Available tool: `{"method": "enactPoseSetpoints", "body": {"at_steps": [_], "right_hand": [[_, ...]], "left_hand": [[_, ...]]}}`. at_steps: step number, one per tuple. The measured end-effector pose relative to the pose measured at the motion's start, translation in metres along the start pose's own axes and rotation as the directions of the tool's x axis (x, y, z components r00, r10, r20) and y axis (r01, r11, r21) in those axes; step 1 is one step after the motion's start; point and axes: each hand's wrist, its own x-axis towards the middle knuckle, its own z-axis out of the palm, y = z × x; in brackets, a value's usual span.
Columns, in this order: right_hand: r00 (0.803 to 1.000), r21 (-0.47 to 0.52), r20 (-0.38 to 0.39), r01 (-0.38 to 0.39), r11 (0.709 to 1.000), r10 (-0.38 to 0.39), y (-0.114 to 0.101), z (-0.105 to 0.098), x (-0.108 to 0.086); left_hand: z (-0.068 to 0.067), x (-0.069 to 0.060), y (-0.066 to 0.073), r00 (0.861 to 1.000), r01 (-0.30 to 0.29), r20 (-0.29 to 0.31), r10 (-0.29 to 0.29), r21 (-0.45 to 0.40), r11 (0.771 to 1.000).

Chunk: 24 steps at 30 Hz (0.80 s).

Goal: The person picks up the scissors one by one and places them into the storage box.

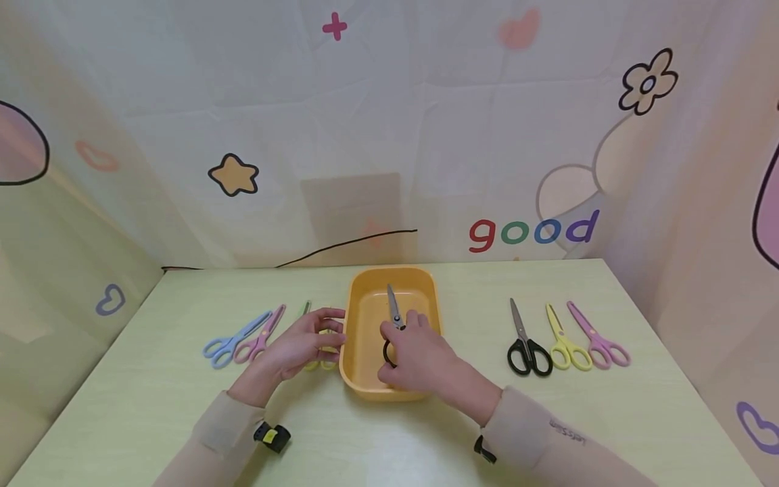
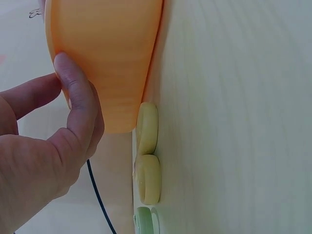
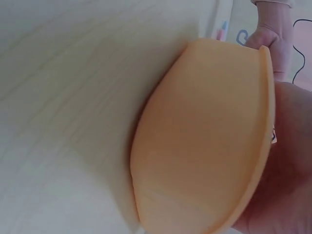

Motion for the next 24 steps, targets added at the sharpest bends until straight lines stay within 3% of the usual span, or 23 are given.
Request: {"method": "enactPoseSetpoints", "body": {"at_steps": [9,16,24], "right_hand": [[0.998,0.009,0.006,0.057,0.998,-0.057,-0.001,0.008,0.008],[0.998,0.027,0.053,0.031,0.999,-0.033,-0.002,0.012,0.017],[0.994,0.017,0.084,0.063,0.998,-0.064,-0.001,0.018,0.026]], "left_hand": [[0.001,-0.001,0.001,1.000,-0.003,0.007,0.003,-0.001,1.000],[0.000,0.000,0.001,1.000,0.009,0.007,-0.009,0.005,1.000],[-0.001,0.000,0.002,1.000,-0.002,0.014,0.002,0.006,1.000]]}}
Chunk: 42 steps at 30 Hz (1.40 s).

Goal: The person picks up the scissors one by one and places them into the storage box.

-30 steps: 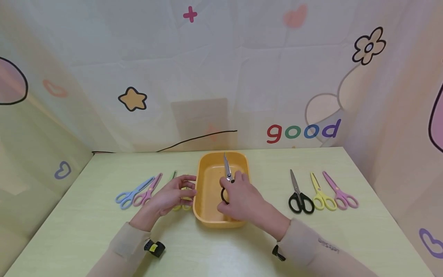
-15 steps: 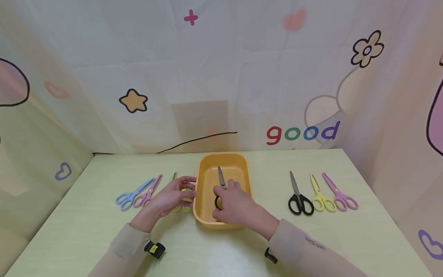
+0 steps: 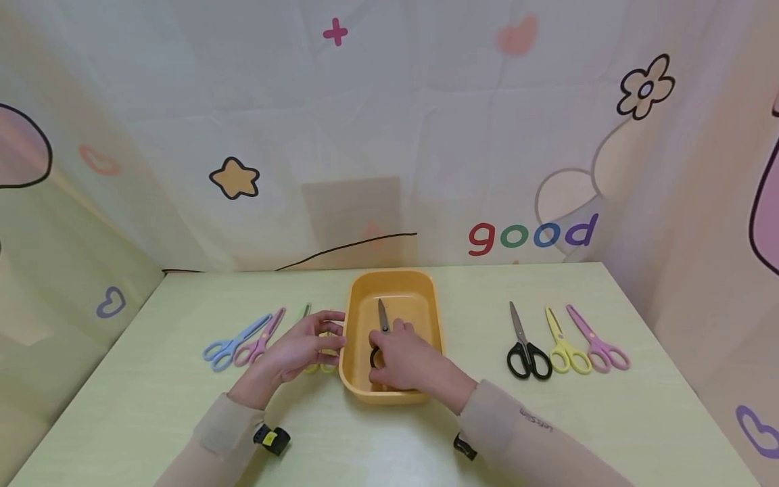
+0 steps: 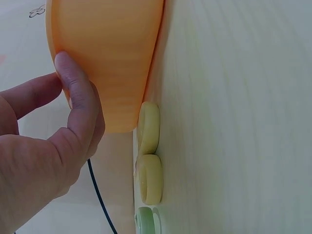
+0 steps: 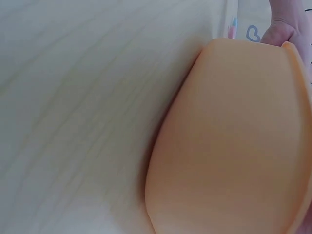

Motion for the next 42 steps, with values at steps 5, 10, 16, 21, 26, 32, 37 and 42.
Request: {"method": "enactPoseSetpoints", "body": {"at_steps": [5,10,16,21,26,32,37,42], "right_hand": [[1.000,0.010,0.008,0.022,1.000,-0.022,0.000,0.002,0.003],[0.999,0.012,-0.013,0.038,0.999,-0.038,-0.001,0.004,0.004],[0.999,-0.027,-0.027,0.040,0.999,-0.041,-0.004,0.006,0.006],[0.998,-0.049,-0.035,0.054,0.997,-0.056,-0.007,0.007,0.006],[0.995,-0.030,-0.078,0.053,0.998,-0.055,-0.005,0.006,0.006],[0.986,0.016,-0.155,0.061,0.998,-0.057,0.001,-0.002,-0.001],[0.975,0.049,-0.220,0.045,0.998,-0.033,0.005,-0.009,-0.008],[0.957,0.076,-0.290,0.044,0.996,-0.021,0.012,-0.013,-0.014]], "left_hand": [[0.000,0.000,0.000,1.000,-0.005,0.000,0.005,-0.002,1.000],[0.000,0.000,-0.001,1.000,-0.003,0.004,0.003,-0.004,1.000],[-0.002,0.000,-0.002,1.000,-0.001,0.000,0.001,0.002,1.000],[-0.001,0.000,-0.002,1.000,0.000,0.003,0.000,0.005,1.000],[0.000,-0.001,-0.001,1.000,-0.006,0.006,0.006,-0.002,1.000],[0.001,-0.001,-0.001,1.000,0.002,0.003,-0.002,-0.018,1.000],[0.000,0.000,-0.001,1.000,0.005,-0.002,-0.005,-0.011,1.000],[0.001,0.000,-0.001,1.000,0.009,-0.010,-0.009,-0.014,1.000]]}}
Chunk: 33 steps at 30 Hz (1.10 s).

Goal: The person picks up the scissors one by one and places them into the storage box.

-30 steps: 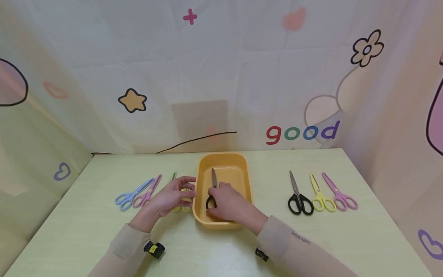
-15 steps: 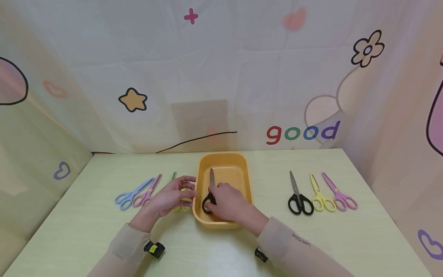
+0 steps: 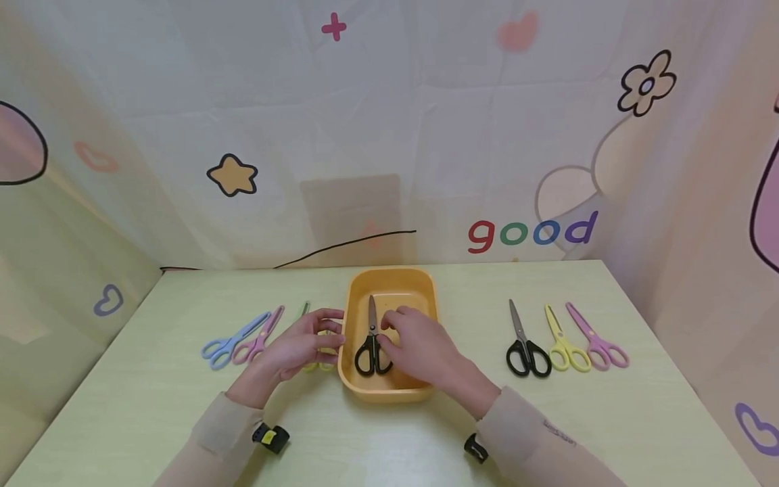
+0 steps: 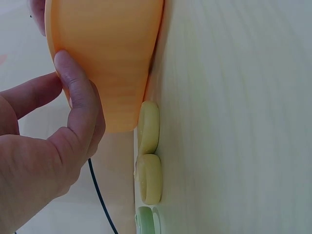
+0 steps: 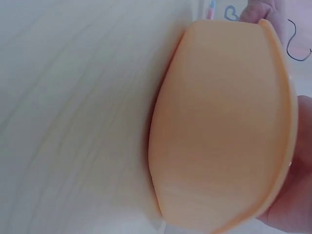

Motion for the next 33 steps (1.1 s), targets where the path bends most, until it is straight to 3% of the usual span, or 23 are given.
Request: {"method": "enactPoseSetpoints", "body": {"at_steps": [8,16,26,33], "right_hand": [[0.983,0.079,-0.172,0.086,0.993,-0.071,0.014,-0.007,-0.006],[0.963,0.126,-0.268,0.049,0.991,-0.014,0.033,-0.016,-0.016],[0.954,0.101,-0.294,-0.024,0.995,0.053,0.063,-0.029,-0.030],[0.967,0.048,-0.204,-0.148,0.988,0.155,0.081,-0.040,-0.044]], "left_hand": [[-0.002,-0.001,0.000,1.000,-0.007,0.000,0.007,-0.005,1.000],[-0.002,-0.001,-0.002,1.000,-0.004,0.004,0.004,-0.014,1.000],[-0.002,-0.001,-0.001,1.000,0.000,0.007,0.000,-0.024,1.000],[-0.001,-0.001,0.000,1.000,0.006,0.005,-0.006,-0.010,1.000]]}}
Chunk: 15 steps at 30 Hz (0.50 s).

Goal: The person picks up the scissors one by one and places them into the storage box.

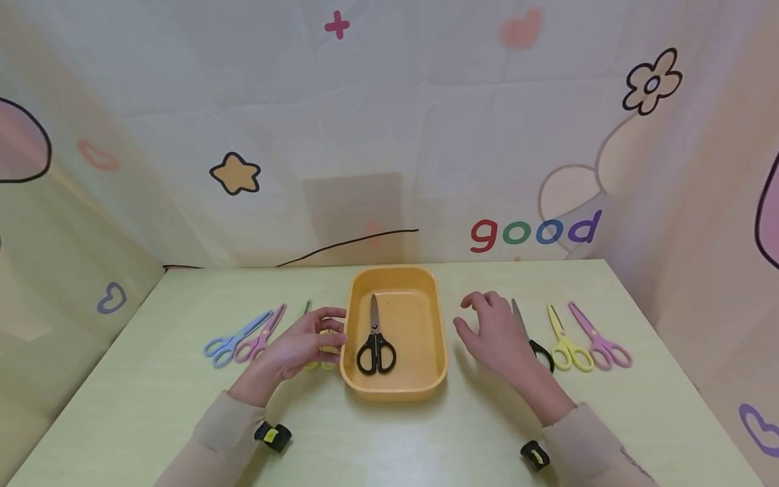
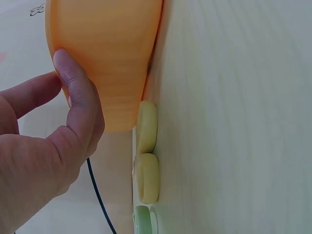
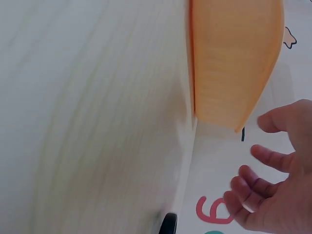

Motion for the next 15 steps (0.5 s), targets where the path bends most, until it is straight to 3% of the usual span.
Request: {"method": "enactPoseSetpoints", "body": {"at_steps": [10,15], "right_hand": [[0.981,-0.106,0.138,-0.121,0.987,0.135,0.019,-0.014,-0.009],[0.957,-0.192,0.190,-0.183,0.964,0.219,0.024,-0.022,-0.011]], "left_hand": [[0.000,0.000,-0.001,1.000,-0.008,0.001,0.008,-0.002,1.000],[-0.001,0.001,-0.002,1.000,-0.006,0.000,0.006,0.002,1.000]]}}
